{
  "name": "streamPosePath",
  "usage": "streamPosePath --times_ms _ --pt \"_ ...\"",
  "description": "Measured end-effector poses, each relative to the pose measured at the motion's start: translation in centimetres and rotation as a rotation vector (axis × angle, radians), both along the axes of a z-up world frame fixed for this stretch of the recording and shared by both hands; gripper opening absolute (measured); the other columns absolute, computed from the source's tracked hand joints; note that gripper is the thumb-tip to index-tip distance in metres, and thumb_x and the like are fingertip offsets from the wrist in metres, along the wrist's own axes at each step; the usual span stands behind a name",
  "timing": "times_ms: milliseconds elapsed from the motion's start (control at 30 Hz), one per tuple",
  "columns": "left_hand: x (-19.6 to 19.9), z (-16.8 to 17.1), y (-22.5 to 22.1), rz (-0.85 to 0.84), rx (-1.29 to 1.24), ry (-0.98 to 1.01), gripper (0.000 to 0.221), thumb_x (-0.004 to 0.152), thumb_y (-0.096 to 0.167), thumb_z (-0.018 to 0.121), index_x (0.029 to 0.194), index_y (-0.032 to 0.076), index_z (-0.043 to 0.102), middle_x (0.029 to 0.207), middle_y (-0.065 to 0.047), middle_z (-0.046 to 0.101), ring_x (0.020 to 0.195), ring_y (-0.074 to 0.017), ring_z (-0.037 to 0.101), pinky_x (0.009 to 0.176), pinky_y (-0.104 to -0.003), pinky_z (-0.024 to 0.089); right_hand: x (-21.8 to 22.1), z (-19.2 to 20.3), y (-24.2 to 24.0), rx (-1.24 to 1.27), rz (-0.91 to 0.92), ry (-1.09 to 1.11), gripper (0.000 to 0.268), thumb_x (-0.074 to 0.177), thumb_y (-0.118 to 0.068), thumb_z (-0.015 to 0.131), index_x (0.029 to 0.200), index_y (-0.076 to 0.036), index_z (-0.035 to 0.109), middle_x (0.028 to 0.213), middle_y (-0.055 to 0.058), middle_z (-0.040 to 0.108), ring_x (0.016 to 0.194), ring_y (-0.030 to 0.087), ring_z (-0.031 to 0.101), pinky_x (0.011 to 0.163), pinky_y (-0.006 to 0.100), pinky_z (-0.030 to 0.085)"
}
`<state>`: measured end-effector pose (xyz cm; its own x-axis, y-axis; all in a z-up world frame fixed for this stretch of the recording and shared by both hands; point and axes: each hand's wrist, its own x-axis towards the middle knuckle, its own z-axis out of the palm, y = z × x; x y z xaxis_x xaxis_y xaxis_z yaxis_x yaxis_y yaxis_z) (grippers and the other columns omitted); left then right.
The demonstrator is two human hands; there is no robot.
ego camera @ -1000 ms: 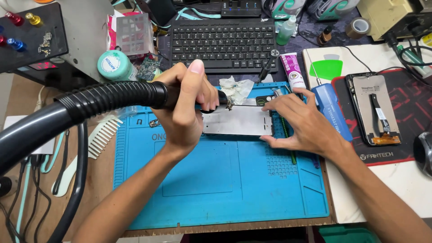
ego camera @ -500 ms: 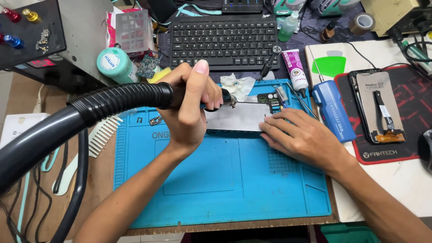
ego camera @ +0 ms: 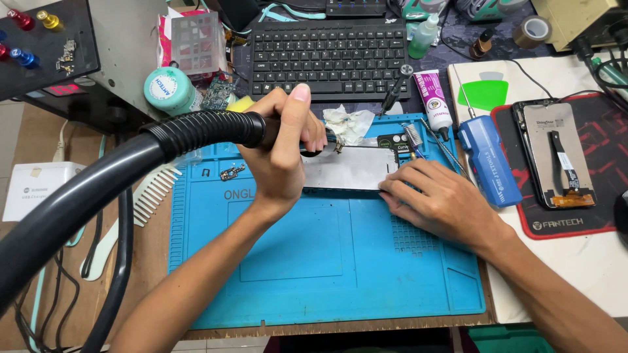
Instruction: Disassembling a mobile phone using a heat gun to loosen adhesive and an electric screwdriver to remove internal parts.
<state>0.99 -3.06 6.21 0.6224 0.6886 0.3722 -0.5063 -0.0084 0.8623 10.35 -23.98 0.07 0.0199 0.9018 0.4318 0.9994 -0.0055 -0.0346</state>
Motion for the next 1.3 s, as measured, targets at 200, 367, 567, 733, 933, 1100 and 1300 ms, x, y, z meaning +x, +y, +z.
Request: streamPosePath --times_ms 200,367,567,733,933,1100,1300 --pt "1.2 -2.5 1.0 -0.002 0.107 -0.15 0.046 0.102 0.008 0.058 0.057 0.009 0.048 0.042 -0.007 0.047 0.038 -0.0176 0.054 0.047 -0.029 0.051 -0.2 -0.8 -0.1 -0.008 -0.069 0.038 0.01 0.088 -0.012 0.078 0.095 -0.01 0.071 0.088 0.006 0.069 0.093 0.024 0.071 0.08 0.035 0.058" --pt "1.1 -1.9 1.2 0.011 0.097 -0.143 0.046 0.101 0.007 0.058 0.057 0.009 0.047 0.041 -0.007 0.045 0.036 -0.0174 0.052 0.046 -0.03 0.05 -0.2 -0.8 -0.1 -0.005 -0.072 0.051 0.009 0.087 -0.011 0.078 0.094 -0.01 0.072 0.086 0.006 0.071 0.093 0.023 0.072 0.08 0.034 0.058" --pt "1.0 -1.2 1.6 0.05 0.06 -0.144 0.045 0.1 0.007 0.058 0.056 0.01 0.046 0.041 -0.006 0.042 0.035 -0.0174 0.049 0.044 -0.029 0.048 -0.1 -0.7 -0.1 0.012 -0.061 0.053 0.008 0.088 -0.011 0.077 0.094 -0.01 0.072 0.085 0.006 0.069 0.089 0.023 0.071 0.077 0.034 0.058" --pt "1.1 -1.1 2.1 0.082 0.055 -0.146 0.045 0.099 0.007 0.058 0.056 0.01 0.047 0.04 -0.006 0.041 0.034 -0.0165 0.048 0.042 -0.028 0.047 -0.1 -0.7 0.0 0.017 -0.058 0.078 0.009 0.087 -0.011 0.078 0.094 -0.01 0.073 0.085 0.007 0.07 0.088 0.023 0.071 0.076 0.033 0.058" --pt "0.4 0.8 1.8 0.085 -0.113 0.009 0.043 0.091 0.017 0.061 0.056 0.01 0.036 0.044 -0.003 0.033 0.036 -0.0163 0.038 0.04 -0.03 0.037 0.2 -0.1 -0.2 -0.029 0.001 0.02 0.012 0.094 -0.013 0.076 0.1 -0.007 0.068 0.097 0.007 0.068 0.085 0.024 0.063 0.078 0.036 0.054" --pt "0.4 1.1 2.3 0.125 -0.057 0.033 0.044 0.092 0.017 0.06 0.055 0.01 0.038 0.043 -0.003 0.036 0.035 -0.0169 0.042 0.043 -0.03 0.042 0.2 0.0 -0.1 -0.023 0.001 0.024 0.012 0.094 -0.012 0.076 0.1 -0.006 0.068 0.095 0.007 0.068 0.084 0.023 0.063 0.076 0.036 0.054" --pt "0.5 1.1 2.6 0.161 -0.051 0.031 0.044 0.091 0.015 0.059 0.054 0.011 0.035 0.042 -0.003 0.035 0.035 -0.0172 0.044 0.043 -0.03 0.04 0.2 0.0 -0.1 -0.026 0.007 0.034 0.012 0.094 -0.012 0.076 0.101 -0.006 0.068 0.095 0.007 0.067 0.083 0.024 0.061 0.076 0.036 0.053"
